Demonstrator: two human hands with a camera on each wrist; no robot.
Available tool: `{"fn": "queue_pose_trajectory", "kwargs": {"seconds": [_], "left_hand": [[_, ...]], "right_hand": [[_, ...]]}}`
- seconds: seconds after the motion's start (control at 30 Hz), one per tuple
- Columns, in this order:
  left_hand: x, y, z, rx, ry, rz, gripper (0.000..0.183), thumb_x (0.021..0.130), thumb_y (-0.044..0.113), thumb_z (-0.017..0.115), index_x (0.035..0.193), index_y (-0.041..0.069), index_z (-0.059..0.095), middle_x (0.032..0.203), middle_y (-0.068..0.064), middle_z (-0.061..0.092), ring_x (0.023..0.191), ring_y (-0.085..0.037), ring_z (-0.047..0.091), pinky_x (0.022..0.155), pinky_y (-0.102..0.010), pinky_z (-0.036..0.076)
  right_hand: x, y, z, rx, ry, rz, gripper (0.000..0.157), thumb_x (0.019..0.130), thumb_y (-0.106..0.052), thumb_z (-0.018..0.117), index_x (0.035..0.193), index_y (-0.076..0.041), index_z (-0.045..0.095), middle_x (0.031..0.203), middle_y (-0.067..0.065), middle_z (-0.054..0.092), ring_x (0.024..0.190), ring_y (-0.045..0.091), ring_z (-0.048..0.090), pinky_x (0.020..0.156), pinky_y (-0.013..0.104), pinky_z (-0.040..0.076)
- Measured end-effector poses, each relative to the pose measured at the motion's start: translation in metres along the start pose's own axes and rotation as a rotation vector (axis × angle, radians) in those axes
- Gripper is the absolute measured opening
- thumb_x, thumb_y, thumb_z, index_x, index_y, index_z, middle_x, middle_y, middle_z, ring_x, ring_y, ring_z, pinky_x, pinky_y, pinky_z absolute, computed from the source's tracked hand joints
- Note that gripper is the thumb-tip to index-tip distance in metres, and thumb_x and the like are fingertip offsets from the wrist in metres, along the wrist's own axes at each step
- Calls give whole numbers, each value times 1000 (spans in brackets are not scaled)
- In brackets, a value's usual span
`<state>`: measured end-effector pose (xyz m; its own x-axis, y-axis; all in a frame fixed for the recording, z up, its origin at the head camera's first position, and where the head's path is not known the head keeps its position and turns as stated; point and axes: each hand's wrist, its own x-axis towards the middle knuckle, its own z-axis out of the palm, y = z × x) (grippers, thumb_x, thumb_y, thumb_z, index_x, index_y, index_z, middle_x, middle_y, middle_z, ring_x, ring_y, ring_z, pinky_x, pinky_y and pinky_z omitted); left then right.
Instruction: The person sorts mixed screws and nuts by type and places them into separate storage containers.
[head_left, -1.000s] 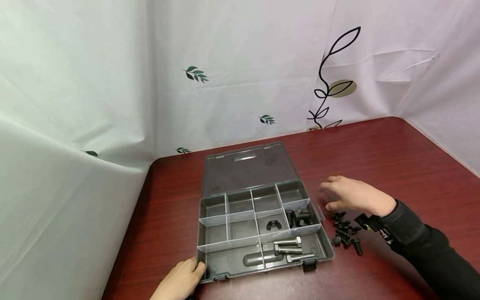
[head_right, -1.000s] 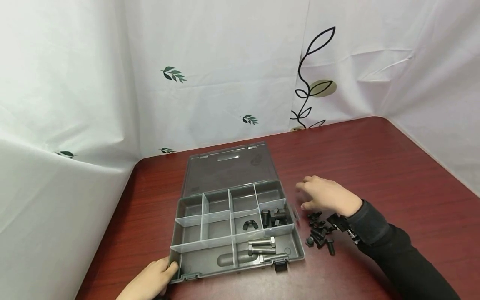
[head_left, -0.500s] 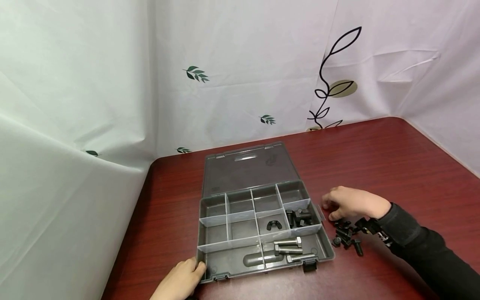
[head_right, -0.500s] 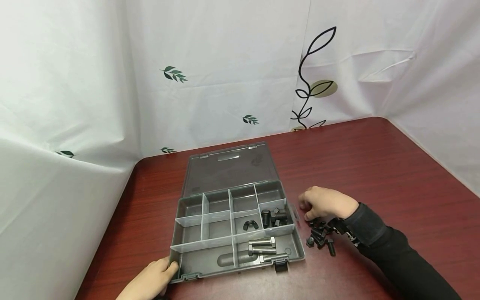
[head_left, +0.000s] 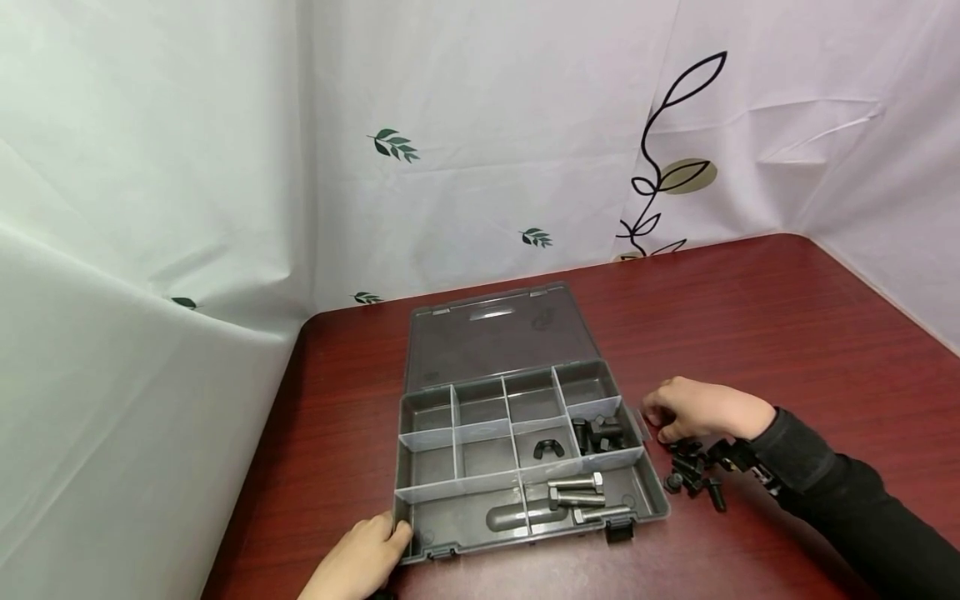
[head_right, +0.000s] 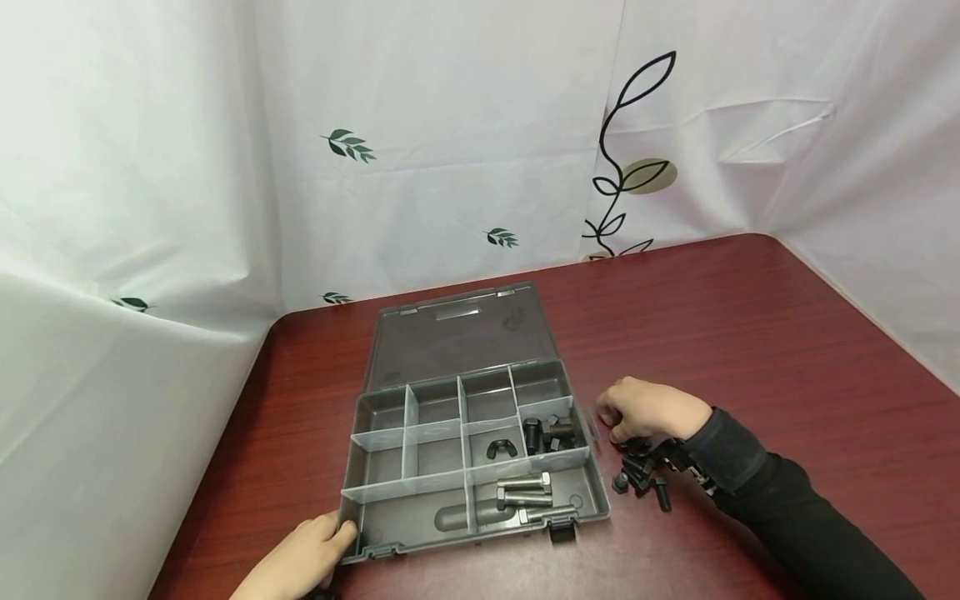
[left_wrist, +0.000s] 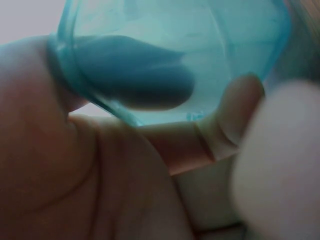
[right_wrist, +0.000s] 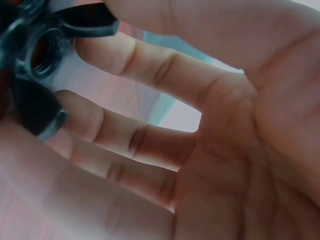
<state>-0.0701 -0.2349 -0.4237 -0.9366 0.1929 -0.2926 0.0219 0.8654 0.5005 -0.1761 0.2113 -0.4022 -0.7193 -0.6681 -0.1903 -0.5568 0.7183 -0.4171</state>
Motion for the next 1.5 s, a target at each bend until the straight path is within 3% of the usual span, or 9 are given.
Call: {"fn": "queue_pose_trajectory", "kwargs": {"seconds": [0.47, 0.73, 1.07, 1.5], "left_hand": [[-1, 1, 0, 9, 17, 7, 29, 93, 30, 44, 69, 13, 46, 62, 1, 42, 59, -15, 40, 59, -32, 37], [-1, 1, -1, 16, 16, 11, 29, 92, 30, 44, 69, 13, 46, 63, 0, 42, 61, -17, 40, 61, -33, 37], [-1, 0, -1, 13, 14, 7, 28, 92, 29, 44, 70, 13, 47, 64, 0, 42, 63, -17, 40, 62, -34, 37], [-1, 1, -1, 2, -2, -11, 29, 93, 31, 44, 71, 13, 47, 64, 0, 43, 62, -17, 41, 61, -34, 37]], "right_hand": [[-4, 2, -5, 23, 32, -13, 20, 79, -7, 62, 70, -21, 52, 64, -12, 39, 56, 1, 32, 53, 25, 31], [-5, 1, -17, -43, 100, -24, 18, 77, -9, 64, 70, -22, 54, 65, -13, 41, 58, 2, 34, 54, 25, 32], [-2, -18, -36, -106, 154, -51, 19, 80, -8, 62, 71, -22, 54, 67, -10, 41, 63, 5, 34, 57, 27, 32], [9, -35, -42, -132, 180, -113, 22, 80, -8, 65, 69, -22, 51, 67, -11, 39, 65, 5, 34, 57, 26, 32]]}}
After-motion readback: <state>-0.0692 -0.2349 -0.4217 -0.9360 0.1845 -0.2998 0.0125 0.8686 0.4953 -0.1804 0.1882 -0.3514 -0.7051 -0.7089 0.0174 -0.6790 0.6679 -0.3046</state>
